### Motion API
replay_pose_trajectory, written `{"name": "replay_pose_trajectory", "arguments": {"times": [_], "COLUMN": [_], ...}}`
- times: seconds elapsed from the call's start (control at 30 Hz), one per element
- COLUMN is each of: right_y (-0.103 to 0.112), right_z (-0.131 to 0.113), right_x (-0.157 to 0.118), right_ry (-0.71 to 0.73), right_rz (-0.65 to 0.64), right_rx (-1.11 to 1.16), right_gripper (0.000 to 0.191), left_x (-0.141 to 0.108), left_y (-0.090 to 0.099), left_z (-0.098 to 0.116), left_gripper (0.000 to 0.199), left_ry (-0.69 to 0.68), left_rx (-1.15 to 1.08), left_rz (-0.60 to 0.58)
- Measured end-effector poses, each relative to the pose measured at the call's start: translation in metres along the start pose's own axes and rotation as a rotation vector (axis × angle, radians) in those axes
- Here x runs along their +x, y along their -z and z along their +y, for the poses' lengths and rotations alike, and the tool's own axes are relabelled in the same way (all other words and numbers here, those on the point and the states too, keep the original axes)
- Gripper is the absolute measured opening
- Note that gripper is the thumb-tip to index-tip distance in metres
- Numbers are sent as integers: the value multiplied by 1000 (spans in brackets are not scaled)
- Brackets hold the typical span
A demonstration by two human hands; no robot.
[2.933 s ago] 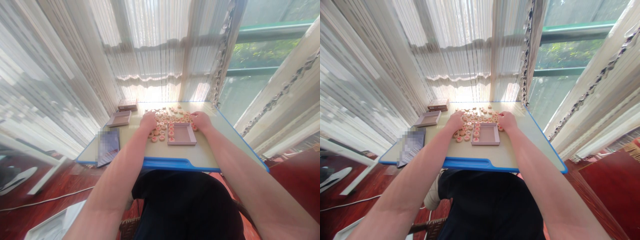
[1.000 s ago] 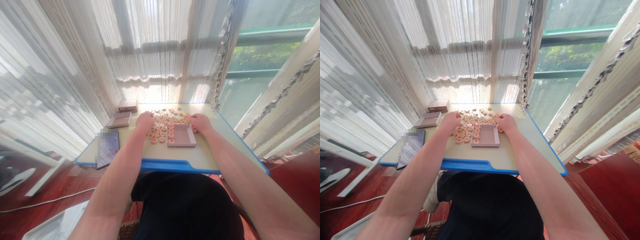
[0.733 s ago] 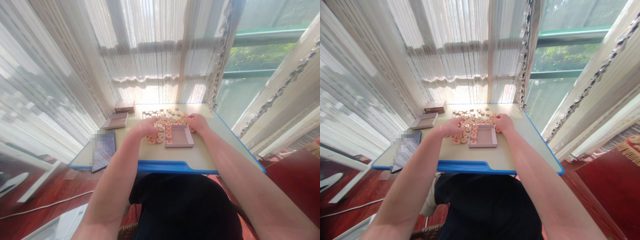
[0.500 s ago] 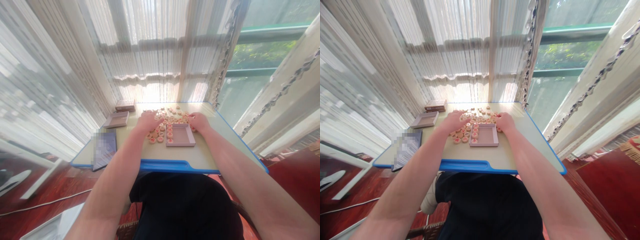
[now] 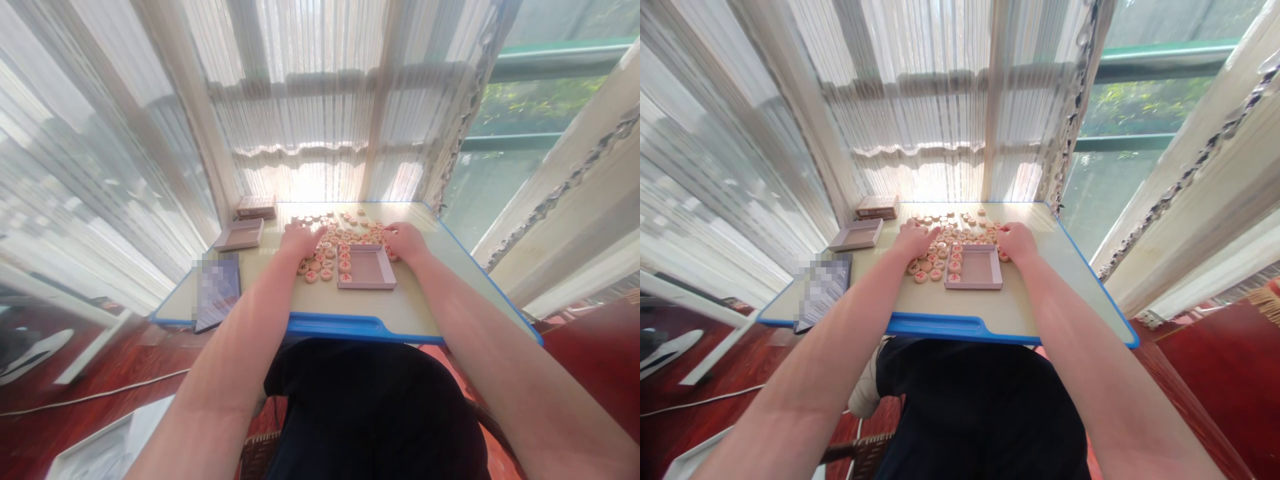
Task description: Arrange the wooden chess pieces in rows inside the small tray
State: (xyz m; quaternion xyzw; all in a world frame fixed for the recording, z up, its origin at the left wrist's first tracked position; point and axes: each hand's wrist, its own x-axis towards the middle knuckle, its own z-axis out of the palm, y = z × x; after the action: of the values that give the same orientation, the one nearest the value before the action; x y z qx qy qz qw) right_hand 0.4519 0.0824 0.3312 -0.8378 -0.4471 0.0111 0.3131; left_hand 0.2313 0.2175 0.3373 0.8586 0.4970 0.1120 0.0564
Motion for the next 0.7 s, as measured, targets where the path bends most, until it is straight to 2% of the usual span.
{"name": "replay_pose_trajectory", "arguments": {"times": [0.3, 0.5, 0.7], "right_y": [1, 3, 2], "right_z": [0, 0, 0], "right_x": [-1, -1, -3], "right_ry": [-1, 0, 115], "right_rz": [-2, 4, 59], "right_rx": [5, 23, 28], "right_gripper": [31, 32, 32], "left_x": [-1, 6, 5], "left_y": [3, -3, -7], "left_z": [-1, -7, -8], "left_gripper": [42, 40, 38], "left_ry": [-7, -83, -32], "left_rx": [69, 121, -75], "left_rz": [107, 41, 168]}}
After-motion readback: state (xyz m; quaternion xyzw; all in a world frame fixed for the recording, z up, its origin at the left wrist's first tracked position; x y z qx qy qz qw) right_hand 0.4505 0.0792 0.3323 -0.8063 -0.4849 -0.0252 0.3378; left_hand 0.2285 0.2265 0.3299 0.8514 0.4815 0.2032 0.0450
